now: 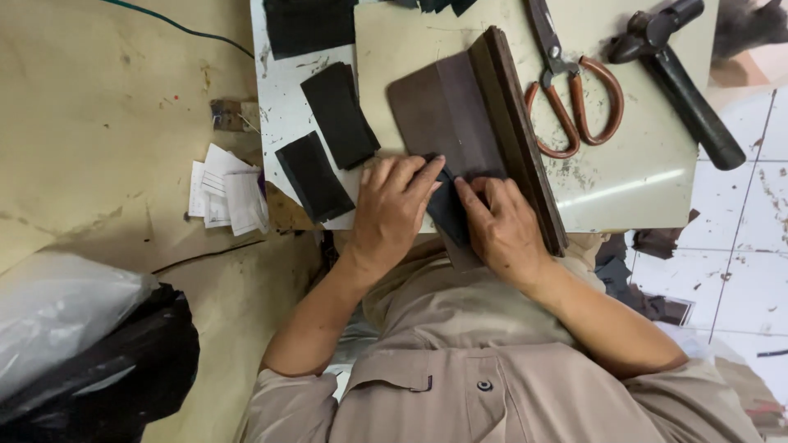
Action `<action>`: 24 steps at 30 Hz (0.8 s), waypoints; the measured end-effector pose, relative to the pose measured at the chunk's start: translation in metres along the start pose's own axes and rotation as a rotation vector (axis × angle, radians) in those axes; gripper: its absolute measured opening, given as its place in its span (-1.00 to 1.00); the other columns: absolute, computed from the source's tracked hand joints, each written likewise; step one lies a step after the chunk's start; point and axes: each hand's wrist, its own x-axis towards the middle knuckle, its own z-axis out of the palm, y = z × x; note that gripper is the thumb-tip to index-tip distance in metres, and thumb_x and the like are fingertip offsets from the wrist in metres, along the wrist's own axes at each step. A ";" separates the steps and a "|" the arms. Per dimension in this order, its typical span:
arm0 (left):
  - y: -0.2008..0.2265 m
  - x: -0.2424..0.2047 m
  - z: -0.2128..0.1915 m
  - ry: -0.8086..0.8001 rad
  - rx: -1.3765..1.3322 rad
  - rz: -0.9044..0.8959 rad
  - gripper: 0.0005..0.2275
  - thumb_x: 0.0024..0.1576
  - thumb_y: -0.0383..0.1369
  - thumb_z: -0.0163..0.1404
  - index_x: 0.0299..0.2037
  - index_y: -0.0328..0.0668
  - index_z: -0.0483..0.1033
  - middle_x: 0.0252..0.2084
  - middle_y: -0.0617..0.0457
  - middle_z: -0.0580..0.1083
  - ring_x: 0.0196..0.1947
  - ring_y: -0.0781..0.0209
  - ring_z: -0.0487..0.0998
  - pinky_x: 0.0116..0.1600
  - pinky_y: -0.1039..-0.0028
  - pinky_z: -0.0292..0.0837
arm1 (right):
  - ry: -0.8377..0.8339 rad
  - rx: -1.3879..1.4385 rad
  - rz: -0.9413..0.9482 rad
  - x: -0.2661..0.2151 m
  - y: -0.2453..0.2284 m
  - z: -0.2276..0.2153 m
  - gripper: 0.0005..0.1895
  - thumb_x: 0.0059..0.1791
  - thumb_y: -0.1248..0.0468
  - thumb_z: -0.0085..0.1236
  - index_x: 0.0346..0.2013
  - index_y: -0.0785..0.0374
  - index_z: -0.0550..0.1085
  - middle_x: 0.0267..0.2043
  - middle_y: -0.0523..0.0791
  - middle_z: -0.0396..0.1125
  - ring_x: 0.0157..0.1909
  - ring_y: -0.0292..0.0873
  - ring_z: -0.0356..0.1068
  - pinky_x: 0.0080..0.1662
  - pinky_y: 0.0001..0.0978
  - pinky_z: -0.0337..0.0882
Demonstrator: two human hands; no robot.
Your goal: Trimming leather components with scissors and assembling them onto a base using a hammer
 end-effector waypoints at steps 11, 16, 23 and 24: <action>0.009 -0.001 -0.003 0.009 0.200 0.109 -0.77 0.30 -0.29 0.11 0.12 -0.06 0.56 -0.01 -0.10 0.42 0.09 -0.09 0.44 0.05 0.13 0.30 | -0.003 -0.089 -0.126 0.005 -0.008 -0.013 -0.63 0.05 0.38 -0.08 0.11 0.41 0.51 -0.15 0.11 0.29 -0.25 0.13 0.31 -0.24 -0.11 0.39; 0.013 0.009 -0.014 0.030 0.237 0.125 -0.80 0.28 -0.27 0.15 0.05 -0.06 0.59 -0.02 -0.11 0.42 0.10 -0.10 0.42 0.08 0.05 0.30 | 0.009 0.112 0.007 -0.002 -0.013 -0.021 -0.60 0.08 0.39 -0.14 0.16 0.38 0.51 -0.14 0.08 0.28 -0.25 0.18 0.31 -0.26 -0.03 0.41; 0.025 0.005 -0.018 -0.008 0.191 0.133 -0.79 0.34 -0.37 0.05 0.14 -0.18 0.56 0.07 -0.06 0.47 0.24 -0.09 0.40 0.25 -0.05 0.25 | 0.021 -0.092 -0.118 0.005 -0.023 -0.027 -0.64 0.10 0.41 -0.17 0.13 0.41 0.50 -0.10 0.13 0.30 -0.20 0.16 0.33 -0.19 -0.09 0.41; 0.031 0.005 -0.022 -0.038 0.252 0.129 -0.78 0.36 -0.40 0.02 0.17 -0.19 0.55 0.11 -0.02 0.47 0.29 -0.06 0.36 0.32 -0.07 0.20 | 0.006 -0.098 -0.128 0.010 -0.027 -0.033 -0.64 0.09 0.42 -0.16 0.13 0.43 0.48 -0.10 0.15 0.30 -0.18 0.17 0.32 -0.19 -0.08 0.39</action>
